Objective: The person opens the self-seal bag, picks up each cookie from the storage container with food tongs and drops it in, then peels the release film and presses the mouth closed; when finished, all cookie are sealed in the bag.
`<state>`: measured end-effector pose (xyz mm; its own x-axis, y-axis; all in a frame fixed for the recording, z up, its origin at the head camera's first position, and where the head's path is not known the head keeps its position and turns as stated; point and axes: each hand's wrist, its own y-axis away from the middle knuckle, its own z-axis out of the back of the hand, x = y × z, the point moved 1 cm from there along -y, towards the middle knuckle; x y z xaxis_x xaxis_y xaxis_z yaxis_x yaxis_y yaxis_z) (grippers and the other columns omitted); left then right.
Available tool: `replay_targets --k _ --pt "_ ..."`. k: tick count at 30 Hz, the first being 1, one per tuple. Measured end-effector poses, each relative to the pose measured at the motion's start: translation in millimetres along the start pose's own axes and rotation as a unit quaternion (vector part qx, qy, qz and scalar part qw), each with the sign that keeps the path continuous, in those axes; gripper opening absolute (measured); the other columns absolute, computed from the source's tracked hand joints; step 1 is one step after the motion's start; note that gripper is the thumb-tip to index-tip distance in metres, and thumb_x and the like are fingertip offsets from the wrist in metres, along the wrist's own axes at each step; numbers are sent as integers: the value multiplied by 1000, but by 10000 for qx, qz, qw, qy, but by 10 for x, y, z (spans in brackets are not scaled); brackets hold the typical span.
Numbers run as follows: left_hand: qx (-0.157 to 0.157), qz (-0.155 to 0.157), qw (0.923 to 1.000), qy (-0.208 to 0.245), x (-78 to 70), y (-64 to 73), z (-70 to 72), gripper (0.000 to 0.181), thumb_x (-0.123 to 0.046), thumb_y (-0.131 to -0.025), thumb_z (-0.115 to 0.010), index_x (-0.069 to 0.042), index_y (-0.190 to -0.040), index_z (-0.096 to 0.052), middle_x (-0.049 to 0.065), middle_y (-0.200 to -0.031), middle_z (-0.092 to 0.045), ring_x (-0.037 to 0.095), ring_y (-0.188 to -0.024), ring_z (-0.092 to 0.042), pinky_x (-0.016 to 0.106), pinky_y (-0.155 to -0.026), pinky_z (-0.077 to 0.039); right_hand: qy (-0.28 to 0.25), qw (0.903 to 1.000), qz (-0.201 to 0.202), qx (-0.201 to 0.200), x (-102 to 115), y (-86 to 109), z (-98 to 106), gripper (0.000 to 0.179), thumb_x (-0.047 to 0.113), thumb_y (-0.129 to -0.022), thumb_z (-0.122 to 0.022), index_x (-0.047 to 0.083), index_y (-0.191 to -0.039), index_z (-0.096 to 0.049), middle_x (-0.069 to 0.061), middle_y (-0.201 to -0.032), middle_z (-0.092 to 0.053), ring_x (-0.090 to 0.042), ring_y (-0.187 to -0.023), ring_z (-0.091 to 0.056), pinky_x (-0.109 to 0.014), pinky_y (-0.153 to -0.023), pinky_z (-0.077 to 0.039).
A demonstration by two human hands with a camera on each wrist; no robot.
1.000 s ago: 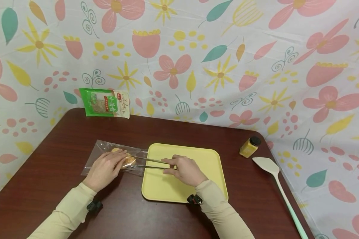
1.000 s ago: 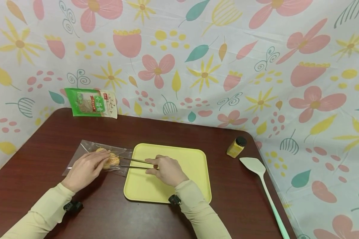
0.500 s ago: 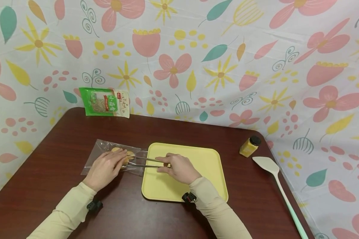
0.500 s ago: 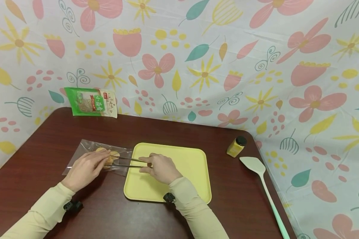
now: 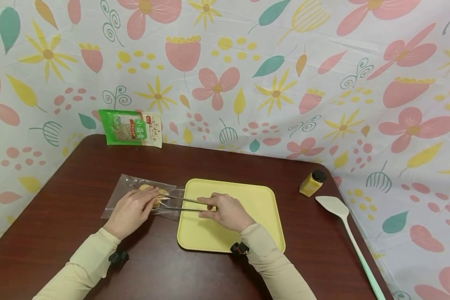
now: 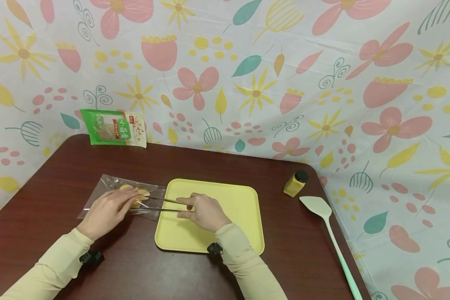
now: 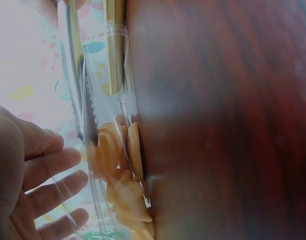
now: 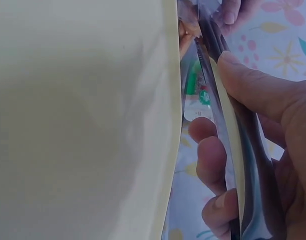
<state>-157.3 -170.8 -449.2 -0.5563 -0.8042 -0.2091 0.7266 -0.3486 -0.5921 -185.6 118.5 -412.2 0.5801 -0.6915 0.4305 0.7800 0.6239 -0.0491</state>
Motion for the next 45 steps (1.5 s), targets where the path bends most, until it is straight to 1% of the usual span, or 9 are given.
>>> replay_targets --k 6,11,15,22,27,31,35,39,45 --pt "0 10 10000 32 5 8 2 28 -5 -82 -74 0 -110 -72 15 -114 -69 31 -107 -65 52 -87 -51 39 9999 -97 -118 -94 185 72 47 40 -88 -71 21 -131 -65 13 -84 -56 -6 -57 -44 -23 -48 -39" --pt "28 55 10000 34 11 6 -2 29 -4 -81 -74 0 -110 -72 14 -115 -69 31 -107 -65 52 -87 -51 -100 9987 -326 -391 -240 452 197 46 39 -88 -71 24 -131 -64 17 -84 -54 -4 -56 -45 -23 -49 -42" --pt "36 160 9998 118 26 8 -1 30 -4 -82 -74 0 -111 -72 14 -115 -69 31 -108 -65 52 -87 -51 -322 9922 -901 -804 -396 749 338 50 39 -88 -72 26 -135 -60 19 -85 -56 -4 -58 -48 -24 -49 -43" --pt "-12 332 9989 341 30 -12 7 27 -5 -83 -73 0 -110 -72 14 -113 -70 32 -106 -66 51 -85 -52 -261 9673 -2022 -1508 -732 1348 568 44 39 -91 -69 14 -127 -61 6 -90 -61 -10 -73 -55 -28 -59 -46" --pt "-152 441 9975 529 16 -34 16 27 -7 -84 -73 1 -110 -72 16 -110 -70 34 -103 -67 52 -83 -52 -251 9523 -2651 -1492 -949 1744 657 51 49 -94 -60 10 -126 -55 0 -89 -57 -14 -67 -51 -30 -58 -41" --pt "-239 500 9969 562 13 -45 25 26 -7 -84 -73 1 -109 -73 16 -109 -71 34 -101 -67 52 -84 -51 -148 9413 -3018 -1507 -1091 1967 667 57 51 -95 -56 4 -127 -51 -5 -91 -56 -16 -64 -49 -32 -59 -41" --pt "-367 588 9956 637 16 -40 53 25 -3 -83 -73 1 -107 -73 18 -107 -71 36 -100 -67 53 -84 -50 -15 9371 -3141 -1525 -1198 2108 636 52 37 -98 -59 -7 -125 -49 -19 -102 -53 -30 -84 -55 -45 -72 -47" --pt "-488 668 9938 740 11 -45 92 23 1 -82 -73 2 -105 -73 19 -105 -71 37 -98 -67 54 -84 -50 -5 9318 -3333 -1434 -1298 2199 595 53 27 -98 -59 -17 -124 -44 -33 -114 -39 -48 -107 -41 -60 -86 -39" --pt "-632 836 9899 953 7 -81 161 18 0 -83 -74 -1 -100 -74 17 -101 -72 36 -93 -67 55 -84 -48 -109 9179 -3776 -1218 -1421 2273 535 54 21 -98 -56 -22 -124 -34 -39 -115 -29 -56 -111 -26 -64 -90 -32"
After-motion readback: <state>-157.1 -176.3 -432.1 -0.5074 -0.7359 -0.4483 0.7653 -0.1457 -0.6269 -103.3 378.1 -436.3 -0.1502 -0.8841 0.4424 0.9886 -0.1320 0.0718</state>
